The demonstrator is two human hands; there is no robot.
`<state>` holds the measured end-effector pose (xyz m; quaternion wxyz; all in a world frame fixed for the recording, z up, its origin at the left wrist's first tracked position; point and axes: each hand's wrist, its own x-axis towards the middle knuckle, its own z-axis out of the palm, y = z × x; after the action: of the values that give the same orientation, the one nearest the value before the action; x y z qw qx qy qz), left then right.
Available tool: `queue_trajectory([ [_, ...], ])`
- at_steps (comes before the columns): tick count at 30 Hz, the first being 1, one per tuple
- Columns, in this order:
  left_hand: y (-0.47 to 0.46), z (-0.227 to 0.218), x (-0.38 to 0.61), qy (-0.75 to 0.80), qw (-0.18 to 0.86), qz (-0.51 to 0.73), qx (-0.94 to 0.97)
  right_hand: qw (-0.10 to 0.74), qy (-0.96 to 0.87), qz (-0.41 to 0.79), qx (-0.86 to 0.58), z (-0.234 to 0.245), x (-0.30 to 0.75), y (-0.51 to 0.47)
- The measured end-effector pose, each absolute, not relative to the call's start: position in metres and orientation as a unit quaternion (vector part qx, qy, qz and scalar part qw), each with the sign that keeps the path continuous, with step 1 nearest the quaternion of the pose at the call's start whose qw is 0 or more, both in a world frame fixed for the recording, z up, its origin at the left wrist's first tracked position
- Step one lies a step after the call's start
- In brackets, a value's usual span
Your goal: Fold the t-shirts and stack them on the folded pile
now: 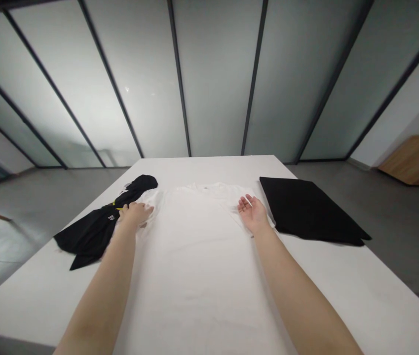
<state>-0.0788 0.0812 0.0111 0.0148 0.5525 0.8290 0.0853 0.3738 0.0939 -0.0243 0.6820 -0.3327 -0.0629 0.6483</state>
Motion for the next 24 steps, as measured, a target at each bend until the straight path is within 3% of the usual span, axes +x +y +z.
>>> queue_trajectory([
  [6,0.087,0.018,-0.062,0.802,0.045,0.084,0.589,0.678,-0.075,0.65,-0.334,-0.026,0.374,0.095],
  [12,0.096,0.027,-0.067,0.771,0.078,0.283,0.565,0.678,-0.074,0.649,-0.336,-0.029,0.376,0.098],
  [17,0.097,0.024,-0.08,0.772,0.109,0.448,0.437,0.681,-0.087,0.648,-0.329,-0.033,0.377,0.098],
  [21,0.097,0.02,-0.096,0.798,0.222,0.384,0.408,0.68,-0.077,0.645,-0.34,-0.028,0.375,0.097],
  [24,0.096,0.022,-0.104,0.815,0.22,0.299,0.444,0.678,-0.073,0.643,-0.348,-0.024,0.373,0.095],
])
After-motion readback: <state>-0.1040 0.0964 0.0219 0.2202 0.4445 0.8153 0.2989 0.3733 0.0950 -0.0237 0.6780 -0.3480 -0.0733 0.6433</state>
